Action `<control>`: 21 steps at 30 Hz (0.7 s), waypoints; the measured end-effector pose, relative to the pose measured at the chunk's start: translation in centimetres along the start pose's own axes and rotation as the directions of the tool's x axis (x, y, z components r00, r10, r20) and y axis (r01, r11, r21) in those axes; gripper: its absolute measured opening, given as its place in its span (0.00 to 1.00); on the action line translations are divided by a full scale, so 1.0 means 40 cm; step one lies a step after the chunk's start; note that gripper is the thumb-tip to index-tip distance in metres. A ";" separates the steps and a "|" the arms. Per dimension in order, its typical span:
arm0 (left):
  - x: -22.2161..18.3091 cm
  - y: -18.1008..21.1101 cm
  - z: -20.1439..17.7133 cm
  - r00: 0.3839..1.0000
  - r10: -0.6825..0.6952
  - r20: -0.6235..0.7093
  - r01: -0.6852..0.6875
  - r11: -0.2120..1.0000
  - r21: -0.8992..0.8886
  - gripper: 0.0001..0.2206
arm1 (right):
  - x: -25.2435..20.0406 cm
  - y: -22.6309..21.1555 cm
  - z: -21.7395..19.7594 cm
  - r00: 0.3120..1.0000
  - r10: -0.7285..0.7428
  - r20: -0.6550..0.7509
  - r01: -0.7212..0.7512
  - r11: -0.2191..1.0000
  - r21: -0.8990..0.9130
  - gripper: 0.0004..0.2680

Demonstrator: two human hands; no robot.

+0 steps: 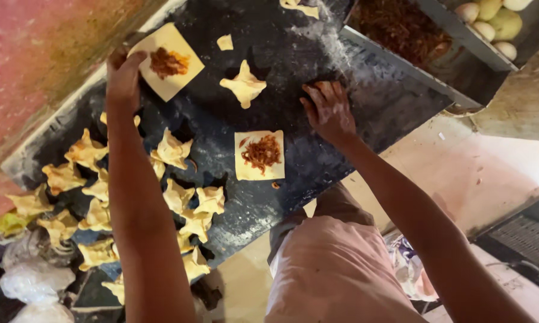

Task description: The person prepares dumplings by hand, placing a portion of filling onto square dough wrappers, folding the edges together to seal them into a star-like shape, and placing the finished dumplings on a flat surface.

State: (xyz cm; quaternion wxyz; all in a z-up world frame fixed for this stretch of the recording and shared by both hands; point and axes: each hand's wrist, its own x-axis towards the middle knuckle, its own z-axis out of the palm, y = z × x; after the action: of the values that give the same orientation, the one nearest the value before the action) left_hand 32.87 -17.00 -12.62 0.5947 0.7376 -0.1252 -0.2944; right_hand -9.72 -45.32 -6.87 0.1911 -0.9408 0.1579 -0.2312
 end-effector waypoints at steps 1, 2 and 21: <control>-0.031 0.047 0.024 0.998 0.030 0.048 -0.010 0.931 -0.364 0.10 | 0.001 -0.003 0.002 0.999 -0.014 -0.030 0.013 1.000 -0.020 0.10; -0.049 0.090 0.049 0.998 0.035 0.059 -0.012 0.932 -0.363 0.10 | 0.002 -0.004 0.003 0.998 -0.028 -0.060 0.025 0.999 -0.041 0.10; -0.194 0.025 0.243 0.965 0.197 0.175 0.108 0.309 -0.945 0.13 | 0.005 -0.012 -0.007 1.000 -0.013 -0.004 0.013 1.000 -0.007 0.09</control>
State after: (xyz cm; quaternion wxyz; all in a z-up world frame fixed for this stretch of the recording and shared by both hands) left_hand 21.20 -20.92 -10.62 0.8998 0.1979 -0.0250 -0.3880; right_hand -9.60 -45.05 -6.34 0.1860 -0.9420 0.1531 -0.2337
